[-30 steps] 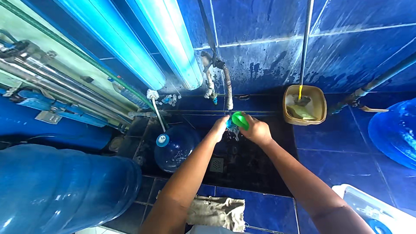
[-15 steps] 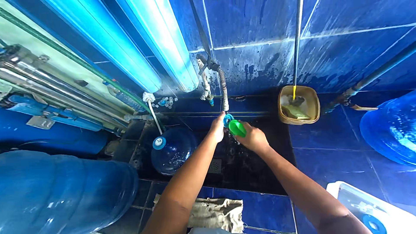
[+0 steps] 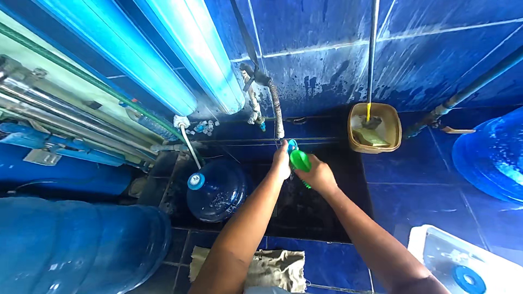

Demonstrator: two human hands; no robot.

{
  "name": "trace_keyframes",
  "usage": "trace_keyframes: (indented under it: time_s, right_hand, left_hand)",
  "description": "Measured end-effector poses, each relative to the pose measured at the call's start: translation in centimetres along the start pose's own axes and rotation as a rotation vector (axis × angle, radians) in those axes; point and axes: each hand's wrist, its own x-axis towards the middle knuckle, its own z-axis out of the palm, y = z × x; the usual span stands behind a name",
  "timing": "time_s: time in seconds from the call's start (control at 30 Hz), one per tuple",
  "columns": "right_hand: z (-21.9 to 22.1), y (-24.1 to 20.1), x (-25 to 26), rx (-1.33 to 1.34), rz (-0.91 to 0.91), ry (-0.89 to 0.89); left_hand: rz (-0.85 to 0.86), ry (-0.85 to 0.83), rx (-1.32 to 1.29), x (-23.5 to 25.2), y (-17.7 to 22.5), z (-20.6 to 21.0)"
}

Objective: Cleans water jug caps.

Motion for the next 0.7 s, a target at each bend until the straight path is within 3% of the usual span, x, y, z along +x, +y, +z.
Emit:
trace_keyframes:
  time_s: [0.1, 0.2, 0.27, 0.4, 0.53, 0.7]
  right_hand:
    - [0.3, 0.0, 0.0, 0.05, -0.03, 0.011]
    - [0.5, 0.1, 0.2, -0.007, -0.096, 0.044]
    - [-0.3, 0.1, 0.6, -0.053, -0.133, 0.098]
    - [-2.7, 0.3, 3.1, -0.009, -0.038, 0.116]
    - [-4.4, 1.1, 6.7, -0.121, 0.074, 0.061]
    - [-6.2, 2.0, 13.3, -0.282, 0.13, 0.115]
  left_hand:
    - [-0.039, -0.06, -0.178, 0.2, -1.0, 0.1]
    - [-0.094, -0.093, -0.126, -0.3, -0.8, -0.1]
    - [-0.049, -0.137, 0.059, -0.6, -0.5, -0.1]
    - [0.213, -0.303, 0.566, -1.0, -0.9, -1.4]
    - [0.16, -0.372, 0.42, 0.0, -0.7, -3.2]
    - [0.112, -0.413, 0.252, -1.0, 0.1, -4.2]
